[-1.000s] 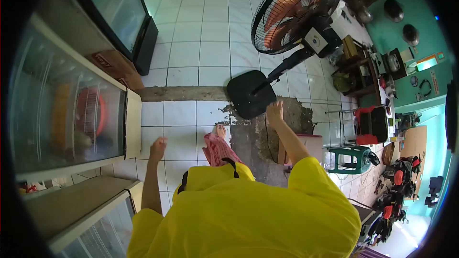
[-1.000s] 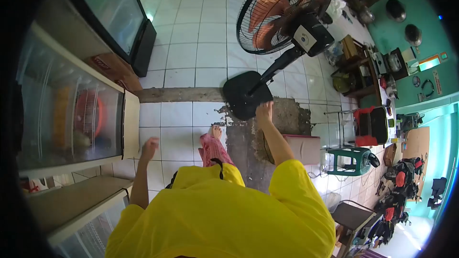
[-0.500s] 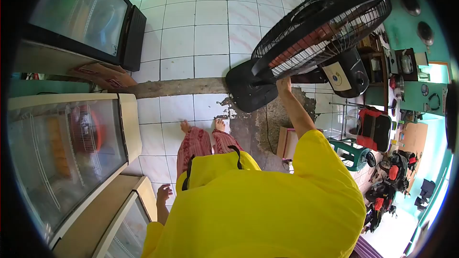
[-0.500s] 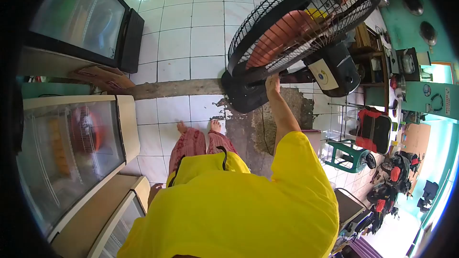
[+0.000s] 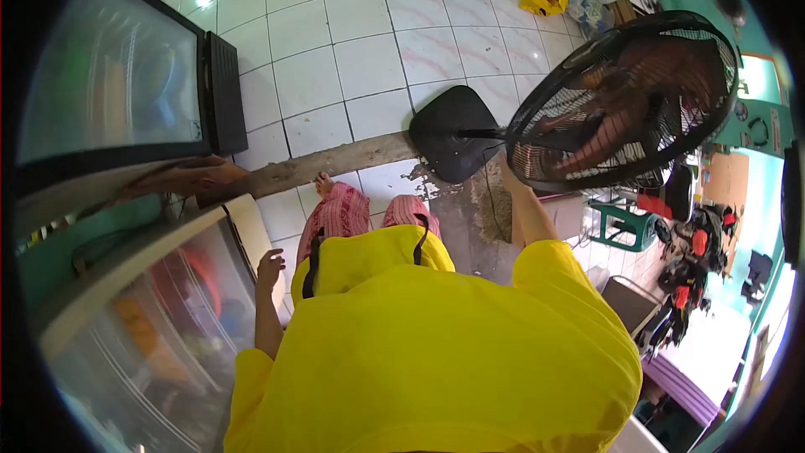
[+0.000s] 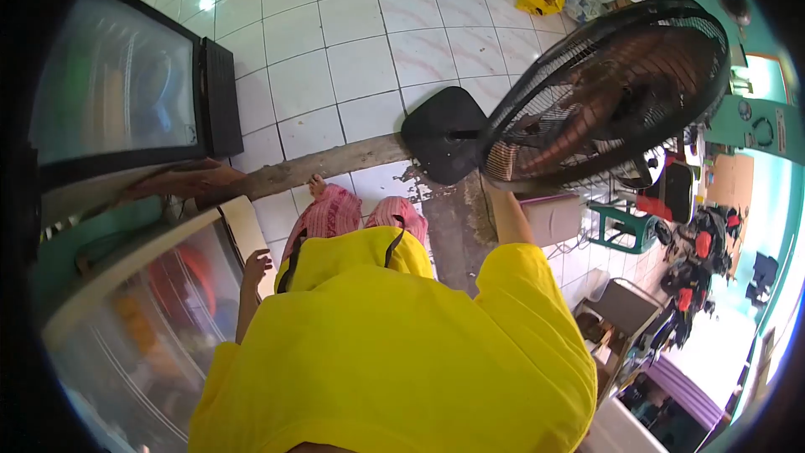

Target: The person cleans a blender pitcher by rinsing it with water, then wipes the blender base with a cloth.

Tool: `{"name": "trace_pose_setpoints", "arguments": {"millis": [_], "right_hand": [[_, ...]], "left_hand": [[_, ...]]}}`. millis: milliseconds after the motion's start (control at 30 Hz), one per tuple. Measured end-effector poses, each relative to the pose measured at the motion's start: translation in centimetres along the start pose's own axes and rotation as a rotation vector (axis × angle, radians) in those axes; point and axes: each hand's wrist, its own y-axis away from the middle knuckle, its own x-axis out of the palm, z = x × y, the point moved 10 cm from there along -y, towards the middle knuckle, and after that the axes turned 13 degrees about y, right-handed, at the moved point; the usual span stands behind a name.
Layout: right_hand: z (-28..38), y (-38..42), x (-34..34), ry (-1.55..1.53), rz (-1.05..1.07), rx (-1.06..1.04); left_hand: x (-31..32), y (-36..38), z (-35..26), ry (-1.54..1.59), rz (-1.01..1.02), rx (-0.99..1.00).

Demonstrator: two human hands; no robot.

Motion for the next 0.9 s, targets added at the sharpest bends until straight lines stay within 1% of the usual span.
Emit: {"name": "trace_pose_setpoints", "arguments": {"millis": [67, 100, 133, 200, 233, 333, 367, 467, 500, 600, 667, 733, 800, 900], "right_hand": [[1.8, 3.0, 2.3, 0.223, 0.111, 0.047], [2.7, 4.3, 3.4, 0.254, 0.157, 0.077], [3.5, 5.3, 4.4, 0.255, 0.191, 0.111], [4.5, 6.1, 5.5, 0.161, 0.184, 0.217], [4.0, 5.5, 6.0, 0.052, 0.047, 0.310], [1.5, 1.0, 10.3, -0.267, -0.023, 0.431], [1.0, -0.2, 9.8, -0.335, -0.151, 0.477], [-1.5, -3.7, 8.0, -0.494, -0.519, 0.609], [-2.6, -4.5, 7.2, -0.530, -0.631, 0.650], [-4.7, -6.3, 4.6, -0.753, -0.775, 0.810], [-7.5, -7.0, 6.1, -0.830, -0.822, 0.944], [-8.8, -6.7, 6.3, -0.825, -0.874, 1.050], [-7.9, -6.0, 5.3, -0.743, -0.920, 1.128], [-7.9, -6.2, 5.4, -0.728, -1.025, 1.099]], "left_hand": [[-2.3, -3.3, -5.1, 0.020, 0.042, 0.093], [-3.0, -4.3, -8.5, -0.023, 0.056, 0.132], [-3.5, -5.1, -11.8, -0.065, 0.071, 0.168], [-4.7, -8.4, -16.7, -0.187, 0.116, 0.276], [-4.8, -10.1, -19.2, -0.245, 0.139, 0.336], [-2.8, -10.8, -28.0, -0.185, 0.116, 0.368], [-2.4, -12.2, -29.0, -0.140, 0.126, 0.360], [0.5, -15.4, -30.3, -0.198, 0.227, 0.343], [1.2, -16.8, -29.5, -0.173, 0.254, 0.342], [3.1, -19.3, -27.7, -0.412, 0.295, 0.335], [4.2, -20.7, -25.7, -0.452, 0.345, 0.272], [5.1, -22.1, -23.6, -0.482, 0.384, 0.227], [6.6, -22.7, -23.2, -0.507, 0.409, 0.200], [6.9, -24.0, -22.2, -0.459, 0.420, 0.119]]}}
